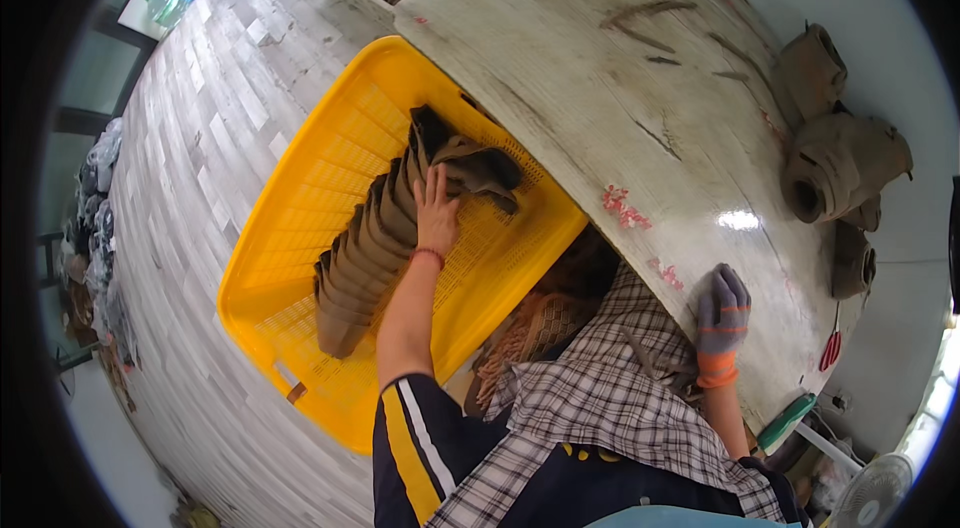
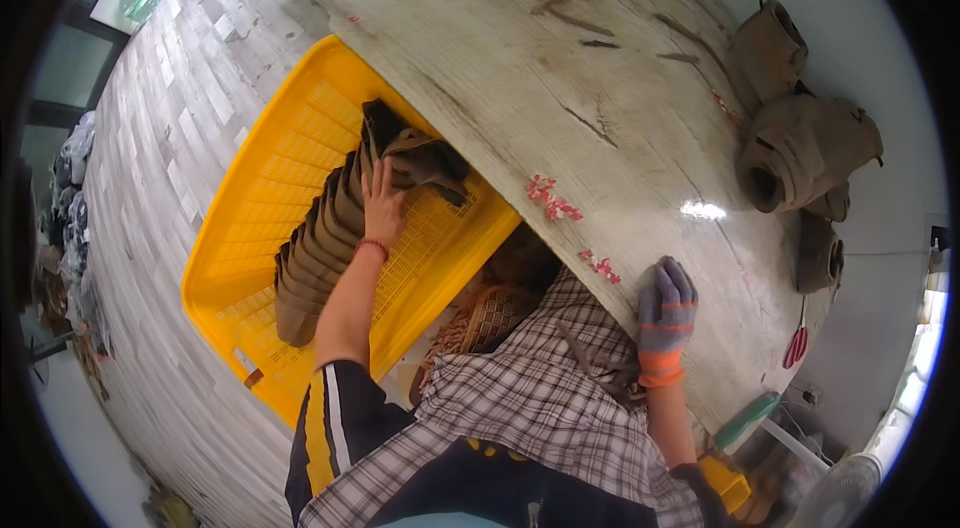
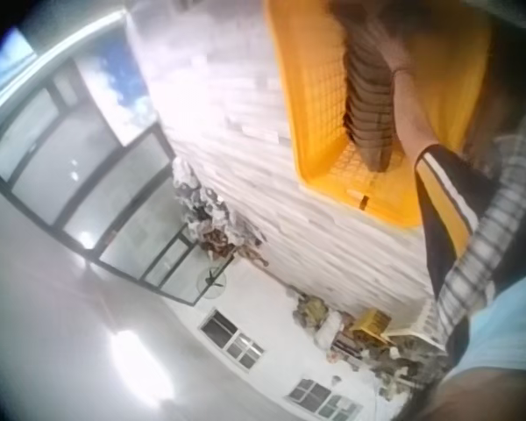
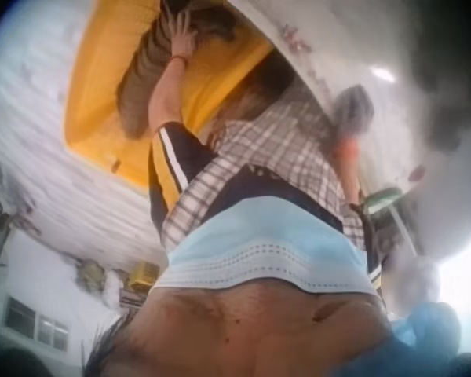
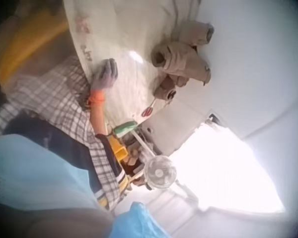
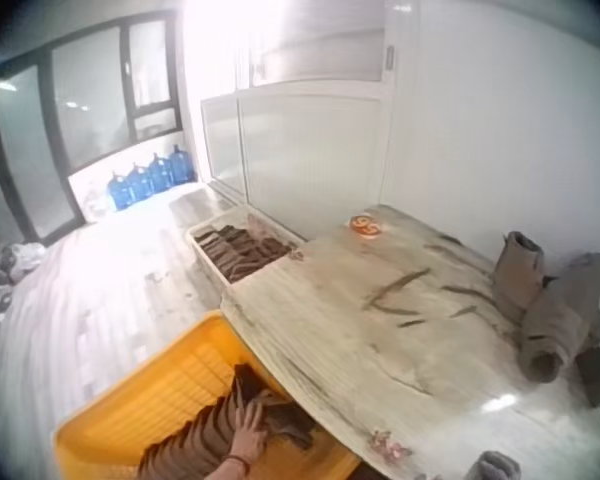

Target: The person retrieves beige shoe uppers from a white basket and places them on a worktable. Using a green rotary tool, they trim the inner lining of each upper, then switch to red-handled scissors to cut away excess material. The trimmed uppers are set aside on the table.

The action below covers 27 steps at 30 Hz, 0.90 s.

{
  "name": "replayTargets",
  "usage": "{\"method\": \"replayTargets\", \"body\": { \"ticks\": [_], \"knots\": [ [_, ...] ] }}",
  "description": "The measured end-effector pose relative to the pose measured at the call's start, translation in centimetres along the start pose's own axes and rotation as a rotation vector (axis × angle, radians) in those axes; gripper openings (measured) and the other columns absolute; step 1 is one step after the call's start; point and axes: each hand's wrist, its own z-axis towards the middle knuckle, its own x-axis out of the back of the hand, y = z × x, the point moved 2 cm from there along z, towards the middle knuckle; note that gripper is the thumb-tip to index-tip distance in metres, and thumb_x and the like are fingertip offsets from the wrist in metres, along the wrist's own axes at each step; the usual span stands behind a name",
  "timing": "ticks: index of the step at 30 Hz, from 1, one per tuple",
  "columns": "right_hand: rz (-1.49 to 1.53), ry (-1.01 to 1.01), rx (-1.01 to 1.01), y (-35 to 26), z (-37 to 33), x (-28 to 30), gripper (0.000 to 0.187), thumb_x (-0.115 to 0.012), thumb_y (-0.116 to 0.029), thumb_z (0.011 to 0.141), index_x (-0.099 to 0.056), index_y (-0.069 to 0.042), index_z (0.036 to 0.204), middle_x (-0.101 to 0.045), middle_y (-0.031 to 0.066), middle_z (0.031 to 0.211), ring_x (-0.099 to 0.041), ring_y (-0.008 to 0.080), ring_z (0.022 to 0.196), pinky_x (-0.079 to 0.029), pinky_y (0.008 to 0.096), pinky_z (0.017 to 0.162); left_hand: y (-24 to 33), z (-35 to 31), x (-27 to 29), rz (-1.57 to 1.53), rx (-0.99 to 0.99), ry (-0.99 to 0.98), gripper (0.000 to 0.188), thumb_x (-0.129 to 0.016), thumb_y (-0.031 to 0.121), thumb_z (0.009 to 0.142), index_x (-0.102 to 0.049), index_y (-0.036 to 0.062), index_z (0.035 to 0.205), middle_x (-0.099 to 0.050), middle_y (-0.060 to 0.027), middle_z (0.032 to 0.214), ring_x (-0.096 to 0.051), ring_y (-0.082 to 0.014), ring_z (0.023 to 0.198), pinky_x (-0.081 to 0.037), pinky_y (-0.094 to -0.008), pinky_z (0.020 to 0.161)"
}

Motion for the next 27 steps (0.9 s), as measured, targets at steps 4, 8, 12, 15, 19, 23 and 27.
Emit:
{"method": "replayTargets", "body": {
  "ticks": [4, 8, 12, 15, 19, 23, 27],
  "knots": [
    [0.055, -0.046, -0.049, -0.6, -0.3, 0.6, 0.027, -0.061, 0.000, 0.078, -0.061, -0.001, 0.105, -0.059, 0.0141, 0.116, -0.053, 0.0314, 0.110, -0.042, 0.0382, 0.095, -0.2, 4.1, -0.2, 0.099, -0.137, -0.358, 0.017, -0.056, 0.004, 0.084, -0.071, 0.0045, 0.093, -0.010, -0.0108, 0.152, -0.021, -0.0305, 0.135, -0.028, -0.0487, 0.106],
    [0.048, -0.039, -0.040, -0.7, 0.4, 0.5, 0.027, -0.063, 0.003, 0.075, -0.062, -0.001, 0.102, -0.059, 0.0144, 0.115, -0.054, 0.0307, 0.108, -0.043, 0.0378, 0.093, -2.2, 6.8, -4.4, 0.135, -0.173, -0.429, 0.032, -0.062, 0.005, 0.077, -0.065, 0.0047, 0.108, -0.038, -0.0170, 0.138, -0.042, -0.0304, 0.118, -0.041, -0.0387, 0.094],
    [0.064, -0.002, -0.084, -0.5, 0.0, 0.0, 0.029, -0.064, 0.004, 0.073, -0.062, -0.001, 0.101, -0.059, 0.0145, 0.114, -0.055, 0.0306, 0.107, -0.044, 0.0373, 0.092, -3.1, 9.5, -3.5, 0.064, -0.036, -0.314, 0.036, -0.058, 0.006, 0.078, -0.059, 0.0049, 0.114, -0.057, -0.0178, 0.119, -0.057, -0.0365, 0.098, -0.049, -0.0401, 0.079],
    [0.120, -0.021, -0.050, -0.1, 0.8, 0.2, 0.029, -0.065, 0.005, 0.072, -0.063, -0.001, 0.100, -0.060, 0.0142, 0.113, -0.055, 0.0308, 0.107, -0.044, 0.0371, 0.092, -11.2, 8.7, -6.9, -0.224, 0.387, -0.113, 0.033, -0.056, 0.011, 0.081, -0.059, 0.0033, 0.113, -0.061, -0.0222, 0.109, -0.061, -0.0389, 0.089, -0.051, -0.0419, 0.073],
    [0.073, -0.010, -0.127, -0.2, -0.2, 0.0, 0.027, -0.064, 0.006, 0.073, -0.063, -0.001, 0.098, -0.060, 0.0143, 0.112, -0.055, 0.0308, 0.107, -0.044, 0.0370, 0.092, -9.9, 13.7, -4.1, -0.051, 0.603, -0.334, 0.026, -0.051, 0.012, 0.087, -0.060, -0.0019, 0.108, -0.060, -0.0200, 0.112, -0.060, -0.0390, 0.095, -0.051, -0.0427, 0.077],
    [0.116, -0.050, -0.082, 0.0, 1.0, 0.6, 0.025, -0.061, 0.007, 0.074, -0.063, 0.000, 0.098, -0.059, 0.0150, 0.113, -0.054, 0.0303, 0.108, -0.043, 0.0366, 0.093, -12.4, 9.7, -9.9, 0.272, 0.269, -0.362, 0.039, -0.048, 0.022, 0.091, -0.053, 0.0056, 0.126, -0.047, -0.0183, 0.133, -0.049, -0.0413, 0.110, -0.034, -0.0532, 0.098],
    [0.076, 0.008, -0.119, 0.1, 0.6, 0.5, 0.027, -0.066, 0.007, 0.070, -0.063, -0.003, 0.095, -0.062, 0.0132, 0.108, -0.056, 0.0305, 0.103, -0.046, 0.0372, 0.088, -9.0, 9.6, -7.2, -0.041, 0.253, -0.184, 0.036, -0.050, 0.016, 0.088, -0.055, 0.0027, 0.121, -0.042, -0.0223, 0.134, -0.049, -0.0419, 0.107, -0.031, -0.0510, 0.103]
  ]
}}
